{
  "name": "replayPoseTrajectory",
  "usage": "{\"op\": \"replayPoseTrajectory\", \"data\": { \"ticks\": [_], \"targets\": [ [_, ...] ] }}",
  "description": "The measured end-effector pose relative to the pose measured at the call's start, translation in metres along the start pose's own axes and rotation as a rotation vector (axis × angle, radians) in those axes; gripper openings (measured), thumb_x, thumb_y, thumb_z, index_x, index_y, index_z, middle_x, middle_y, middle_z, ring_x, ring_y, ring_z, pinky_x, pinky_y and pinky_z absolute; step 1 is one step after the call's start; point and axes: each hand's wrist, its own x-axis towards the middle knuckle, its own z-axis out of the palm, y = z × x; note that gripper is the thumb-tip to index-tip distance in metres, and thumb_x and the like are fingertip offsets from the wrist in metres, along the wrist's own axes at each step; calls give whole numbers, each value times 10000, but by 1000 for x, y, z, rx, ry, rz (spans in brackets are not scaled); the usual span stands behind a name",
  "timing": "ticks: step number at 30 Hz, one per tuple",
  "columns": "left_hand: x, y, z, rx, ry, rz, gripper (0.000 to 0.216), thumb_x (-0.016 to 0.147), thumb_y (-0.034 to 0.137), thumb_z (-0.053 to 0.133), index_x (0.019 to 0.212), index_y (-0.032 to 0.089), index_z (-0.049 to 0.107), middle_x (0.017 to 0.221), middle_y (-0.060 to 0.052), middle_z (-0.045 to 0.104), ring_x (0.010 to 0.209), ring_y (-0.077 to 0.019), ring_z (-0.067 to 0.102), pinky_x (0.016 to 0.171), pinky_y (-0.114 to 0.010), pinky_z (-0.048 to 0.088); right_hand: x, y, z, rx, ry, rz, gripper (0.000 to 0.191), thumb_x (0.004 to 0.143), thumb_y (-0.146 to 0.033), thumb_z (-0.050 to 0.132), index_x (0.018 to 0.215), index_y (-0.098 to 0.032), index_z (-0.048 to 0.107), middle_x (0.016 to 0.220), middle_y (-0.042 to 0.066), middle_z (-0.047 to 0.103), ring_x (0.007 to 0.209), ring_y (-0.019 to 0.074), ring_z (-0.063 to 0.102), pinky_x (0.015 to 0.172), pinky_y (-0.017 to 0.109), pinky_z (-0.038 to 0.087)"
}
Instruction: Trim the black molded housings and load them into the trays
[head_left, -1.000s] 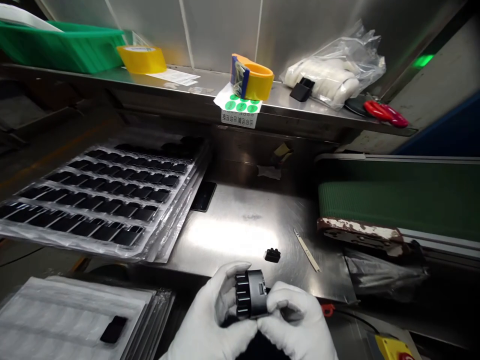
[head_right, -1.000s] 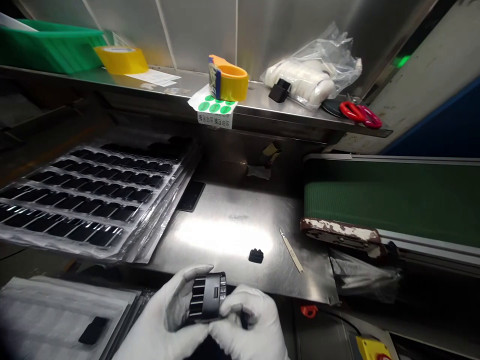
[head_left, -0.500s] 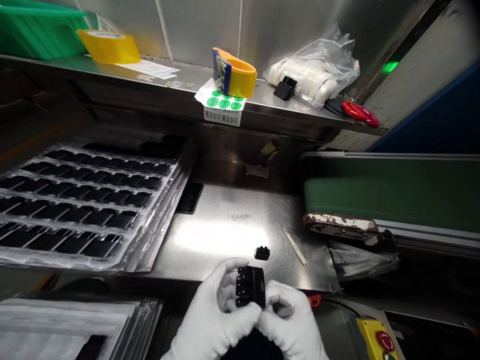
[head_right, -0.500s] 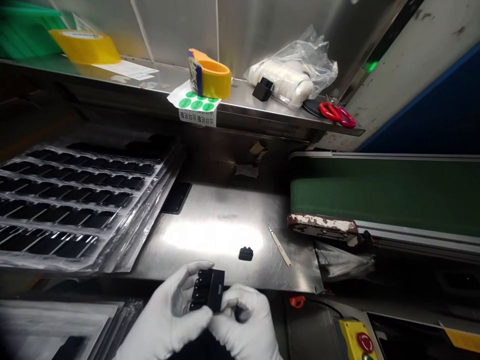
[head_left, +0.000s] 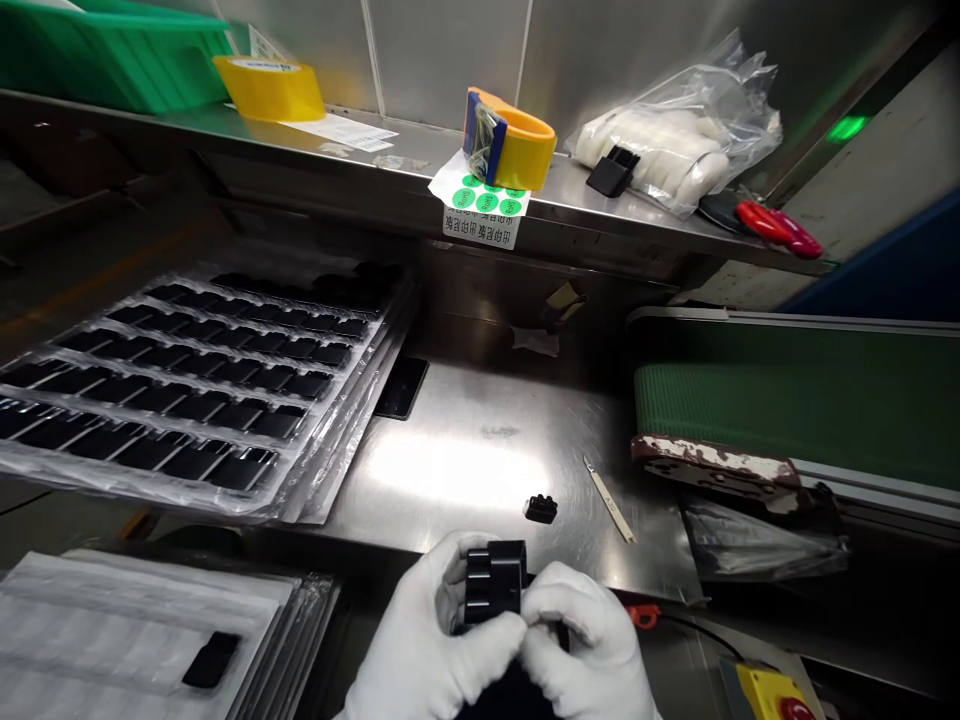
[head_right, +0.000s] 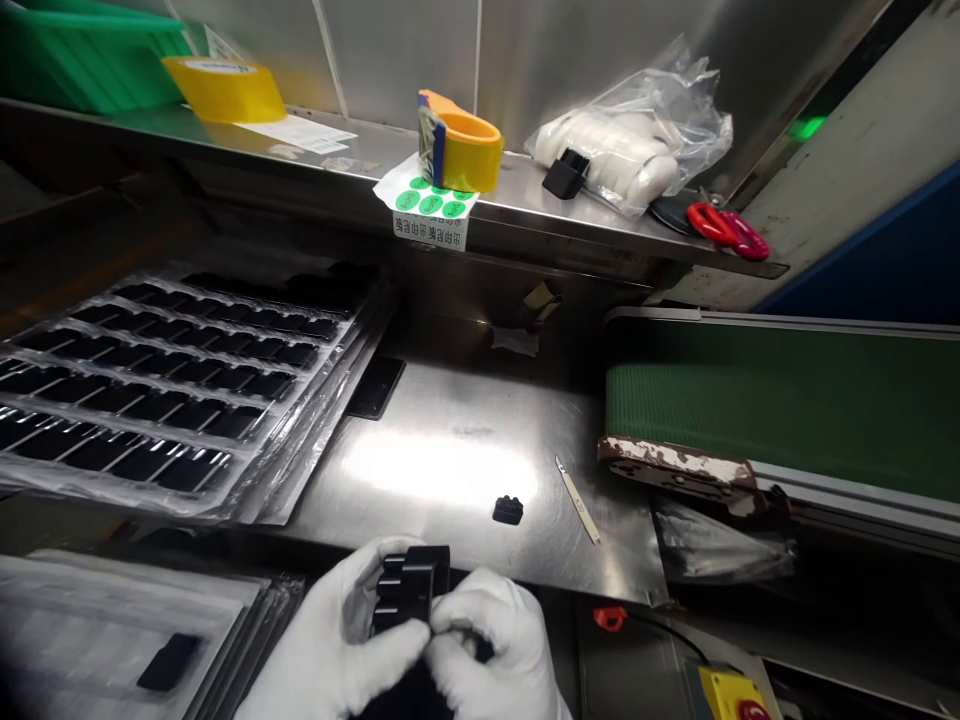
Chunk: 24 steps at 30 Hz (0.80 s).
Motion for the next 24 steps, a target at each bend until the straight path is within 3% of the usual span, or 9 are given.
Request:
{"op": "replayPoseTrajectory", "data": {
  "ticks": [5, 8, 11, 19, 24],
  "targets": [
    [2, -4, -5, 2, -46, 11, 262, 647, 98, 712, 874, 175, 605, 775, 9, 653, 777, -170, 600, 733, -269, 469, 3, 1, -5, -154, -80, -101, 199, 694, -25, 595, 735, -215, 638, 623, -38, 543, 526, 104, 508, 514, 230, 390],
    [4, -3, -7, -16, -62, 12, 248, 644, 90, 739, 854, 175, 636, 782, 9, 672, 775, -165, 614, 717, -246, 472, 2, 0, -4, -158, -15, -85, 212, 699, -37, 572, 760, -219, 663, 625, -30, 543, 534, 117, 519, 524, 250, 388],
    [5, -3, -8, -30, -63, 38, 225, 634, 95, 778, 812, 172, 663, 795, 1, 696, 778, -168, 630, 715, -232, 480, 1, -5, 0, -84, 48, 42, 190, 707, -85, 592, 765, -227, 704, 596, -41, 508, 498, 105, 481, 498, 248, 360],
    [5, -2, -8, -5, -44, 34, 241, 626, 173, 814, 842, 172, 708, 876, -42, 735, 876, -226, 658, 696, -253, 499, 5, -29, 1, 359, 114, 599, 75, 601, -152, 724, 662, -191, 706, 512, -66, 425, 473, 73, 336, 474, 238, 274],
    [7, -8, -7, 74, -66, -6, 243, 630, 123, 753, 855, 175, 676, 800, -22, 709, 771, -190, 635, 662, -256, 480, -2, -21, -1, 584, 115, 687, 190, 595, -267, 821, 716, -167, 714, 502, -76, 390, 494, 68, 294, 505, 233, 246]
  ]
}}
